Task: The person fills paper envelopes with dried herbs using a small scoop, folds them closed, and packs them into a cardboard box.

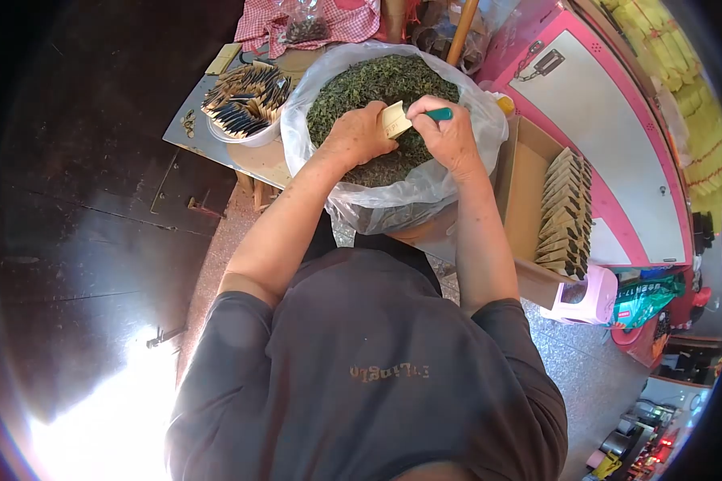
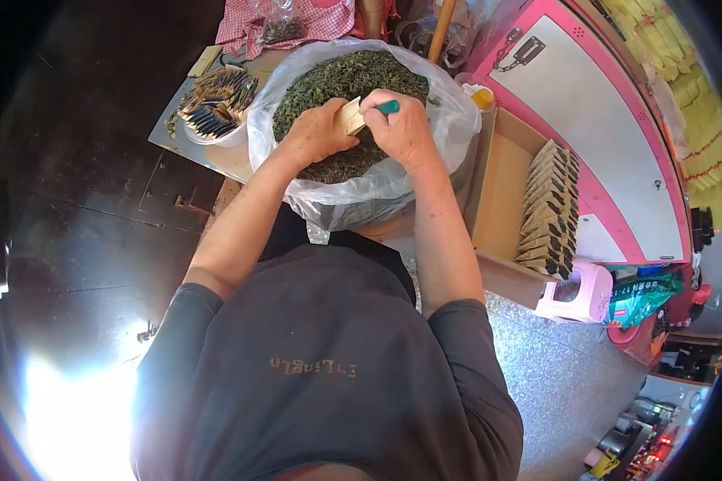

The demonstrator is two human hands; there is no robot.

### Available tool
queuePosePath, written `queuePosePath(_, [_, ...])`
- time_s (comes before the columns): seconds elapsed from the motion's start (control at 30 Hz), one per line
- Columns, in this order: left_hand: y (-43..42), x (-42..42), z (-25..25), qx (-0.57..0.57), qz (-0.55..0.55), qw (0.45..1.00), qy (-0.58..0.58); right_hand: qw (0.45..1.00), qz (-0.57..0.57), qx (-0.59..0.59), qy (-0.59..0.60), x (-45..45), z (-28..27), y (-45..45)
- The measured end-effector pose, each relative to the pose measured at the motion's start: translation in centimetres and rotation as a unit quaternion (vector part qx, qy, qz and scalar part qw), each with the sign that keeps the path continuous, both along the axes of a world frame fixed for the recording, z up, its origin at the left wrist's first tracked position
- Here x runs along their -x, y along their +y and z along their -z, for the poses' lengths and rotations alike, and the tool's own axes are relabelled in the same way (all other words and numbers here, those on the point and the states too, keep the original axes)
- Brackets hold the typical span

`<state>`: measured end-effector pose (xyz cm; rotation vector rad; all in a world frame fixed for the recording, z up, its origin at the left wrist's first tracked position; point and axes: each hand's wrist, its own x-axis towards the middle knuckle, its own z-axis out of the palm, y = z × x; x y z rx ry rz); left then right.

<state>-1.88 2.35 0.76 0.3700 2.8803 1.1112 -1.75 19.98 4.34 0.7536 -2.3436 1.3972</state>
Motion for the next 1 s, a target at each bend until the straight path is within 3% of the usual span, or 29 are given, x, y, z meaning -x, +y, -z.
queuePosePath(0.1, [-0.3,-0.1,0.0,-0.024,0.003,1.0,0.014,0.998,-0.005,-0.028,0.062,-0.4,-1.6,0.0])
queuePosePath(0.2, [-0.6,-0.4,0.2,-0.039,0.005,0.999,0.021,0.998,0.036,0.033,0.051,-0.5,-2.2,1.4])
queuePosePath(0.4, [-0.9,-0.1,0.7,-0.046,0.008,0.999,0.006,0.972,0.201,0.089,-0.083,1.4,1.9,3.1])
queuePosePath(0.47, [-1.1,0.1,0.6,-0.046,0.014,0.999,-0.007,0.976,0.201,0.035,-0.081,1.6,3.1,2.6])
queuePosePath(0.87, [0.0,-0.4,0.4,-0.041,-0.036,0.998,-0.019,0.957,0.099,0.217,-0.165,-0.3,1.4,0.6])
queuePosePath(0.9, [-0.3,-1.1,-0.5,-0.083,-0.033,0.995,-0.038,0.958,0.114,0.212,-0.154,-0.8,0.8,-0.1])
queuePosePath(0.93, [-0.1,-0.7,0.6,-0.026,-0.037,0.999,0.011,0.96,0.116,0.211,-0.146,-1.5,0.1,-0.6])
queuePosePath(1.0, [-0.4,-0.8,0.7,-0.045,-0.049,0.998,0.021,0.97,0.082,0.186,-0.133,-1.0,0.4,-0.5])
